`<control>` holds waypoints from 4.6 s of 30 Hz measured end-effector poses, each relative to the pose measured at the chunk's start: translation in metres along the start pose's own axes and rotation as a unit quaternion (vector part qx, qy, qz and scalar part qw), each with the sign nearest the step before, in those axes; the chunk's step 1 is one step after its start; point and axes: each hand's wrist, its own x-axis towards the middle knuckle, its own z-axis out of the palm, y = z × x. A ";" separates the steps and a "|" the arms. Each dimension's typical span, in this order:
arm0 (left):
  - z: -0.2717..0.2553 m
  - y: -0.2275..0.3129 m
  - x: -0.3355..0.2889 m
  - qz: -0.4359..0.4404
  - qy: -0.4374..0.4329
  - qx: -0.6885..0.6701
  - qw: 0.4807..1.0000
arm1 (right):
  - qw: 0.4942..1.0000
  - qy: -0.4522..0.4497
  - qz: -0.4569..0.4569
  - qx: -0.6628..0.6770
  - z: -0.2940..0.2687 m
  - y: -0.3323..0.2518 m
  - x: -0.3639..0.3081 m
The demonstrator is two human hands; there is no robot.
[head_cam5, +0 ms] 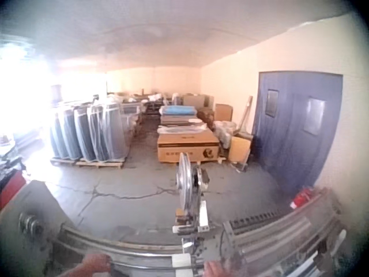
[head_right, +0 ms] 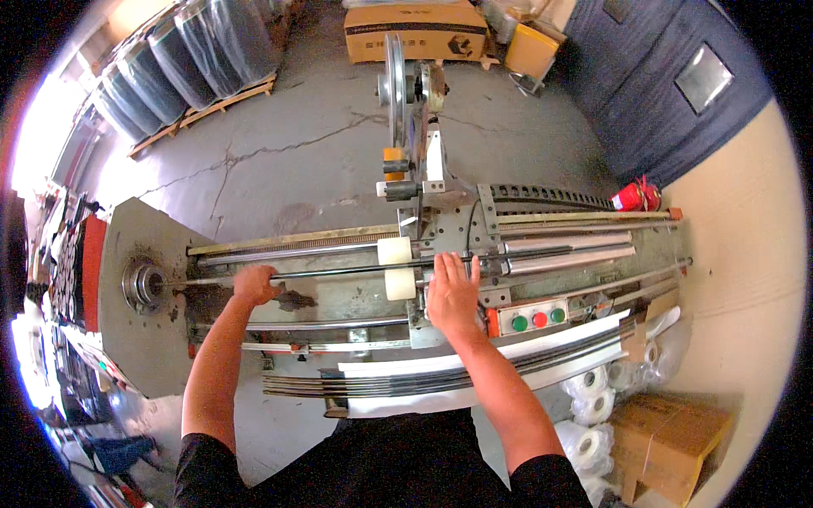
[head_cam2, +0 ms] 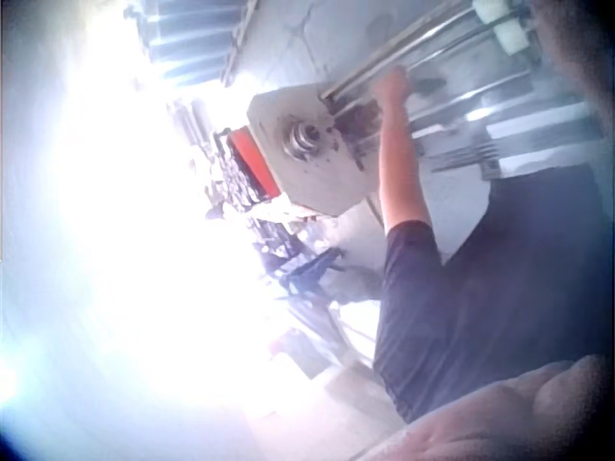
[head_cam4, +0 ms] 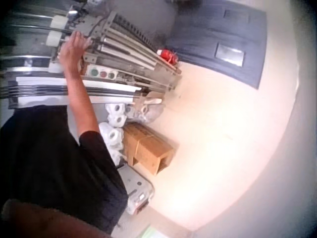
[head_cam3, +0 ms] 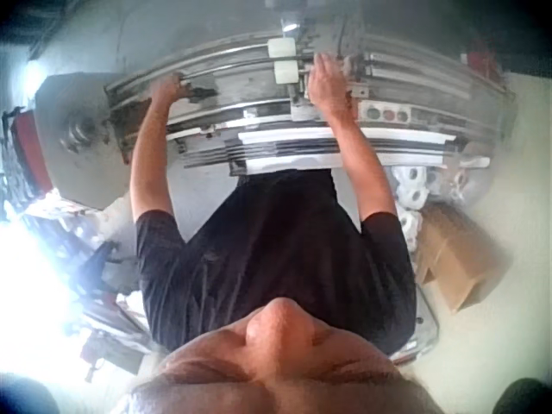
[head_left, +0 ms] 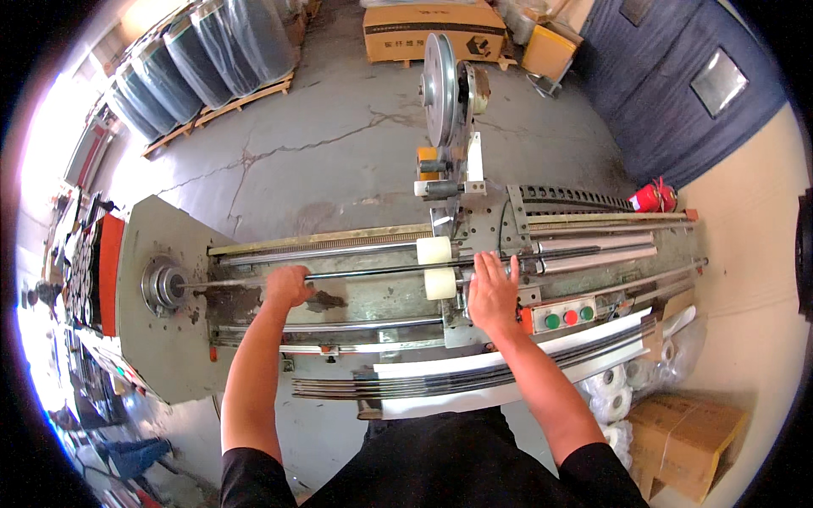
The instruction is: The person places thin metal rods onto an industrial machine, applies tape to wrap the ends of the rods by hand, and carries the bundle to a large table.
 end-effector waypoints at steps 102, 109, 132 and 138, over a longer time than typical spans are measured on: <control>0.001 0.111 0.031 0.092 -0.105 0.049 0.989 | 0.999 0.038 0.017 0.008 0.003 -0.001 -0.013; -0.007 0.191 0.024 0.179 -0.060 -0.035 0.981 | 0.999 0.038 0.018 -0.003 0.006 -0.003 -0.014; 0.042 -0.081 0.015 0.057 0.052 -0.059 0.995 | 0.999 0.021 -0.001 -0.047 0.002 -0.001 -0.011; 0.040 -0.096 0.018 -0.011 -0.018 -0.033 0.999 | 0.999 0.024 0.003 -0.041 0.007 -0.005 -0.011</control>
